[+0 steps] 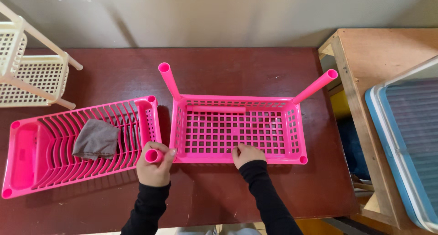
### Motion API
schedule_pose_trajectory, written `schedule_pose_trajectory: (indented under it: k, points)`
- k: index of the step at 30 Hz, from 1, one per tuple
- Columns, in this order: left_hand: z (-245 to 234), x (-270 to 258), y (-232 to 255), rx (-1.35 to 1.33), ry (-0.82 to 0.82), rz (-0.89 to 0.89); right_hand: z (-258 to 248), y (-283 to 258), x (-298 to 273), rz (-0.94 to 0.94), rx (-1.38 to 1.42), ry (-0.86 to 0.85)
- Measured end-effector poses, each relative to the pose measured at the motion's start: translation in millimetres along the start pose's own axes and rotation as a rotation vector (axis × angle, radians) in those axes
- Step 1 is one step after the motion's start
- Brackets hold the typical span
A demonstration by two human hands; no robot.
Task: The person wipes two pink plastic basket halves and their cylindrical legs with a gray cloth on a wooden table. After cleaning, the person inserts the legs into the basket base and begins assembling the structure.
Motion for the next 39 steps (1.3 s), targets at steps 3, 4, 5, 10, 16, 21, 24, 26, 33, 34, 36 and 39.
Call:
schedule_pose_trajectory:
  k: [3, 4, 5, 10, 16, 21, 24, 26, 33, 34, 36, 39]
  points:
    - [1.7, 9.9, -17.0, 0.095, 0.003, -0.097, 1.0, -0.5, -0.5, -0.044, -0.018, 0.01]
    - [-0.3, 17.0, -21.5, -0.026, -0.121, -0.099, 1.1, -1.2, -0.5, -0.06, -0.007, 0.018]
    - [-4.0, 25.4, -24.5, -0.147, -0.243, -0.1, 0.9, -1.9, -0.6, -0.075, 0.004, 0.025]
    - [-10.8, 27.8, -20.4, -0.031, -0.25, -0.012, 1.0, -0.8, 0.6, -0.077, -0.013, -0.008]
    - [37.0, -8.9, -15.0, 0.259, 0.343, 0.142, 1.2, -1.2, 1.3, -0.097, -0.006, 0.023]
    - [-9.4, 25.3, -22.8, -0.252, -0.346, -0.051, 0.5, 1.7, 0.6, -0.079, -0.015, -0.013]
    - [-13.7, 30.0, -21.2, -0.158, -0.391, -0.032, 3.2, -0.9, 0.8, -0.09, -0.023, 0.008]
    - [6.8, 17.4, -17.1, 0.125, 0.002, 0.094, 3.2, -0.6, 1.2, -0.109, -0.02, 0.045]
    - [33.3, 4.7, -10.6, 0.277, 0.379, 0.068, 4.6, -1.2, 0.4, -0.108, -0.018, 0.044]
    - [27.7, 8.6, -11.7, 0.174, 0.234, 0.07, 4.0, -0.1, 0.4, -0.107, -0.015, 0.039]
    - [4.0, 18.4, -13.4, -0.03, -0.056, 0.072, 3.0, 2.0, 0.0, -0.108, -0.014, 0.036]
    - [-13.4, 30.3, -17.0, -0.083, -0.398, -0.063, 3.2, 0.2, -0.4, -0.116, -0.016, 0.043]
Point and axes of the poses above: each hand's wrist, its own x-axis towards the middle knuckle, its own z-axis out of the palm, y = z × x, the point moved 2 cm from there along x, towards the middle knuckle, and after that the axes turned 1 degree about -y, right-handed, at the moved point
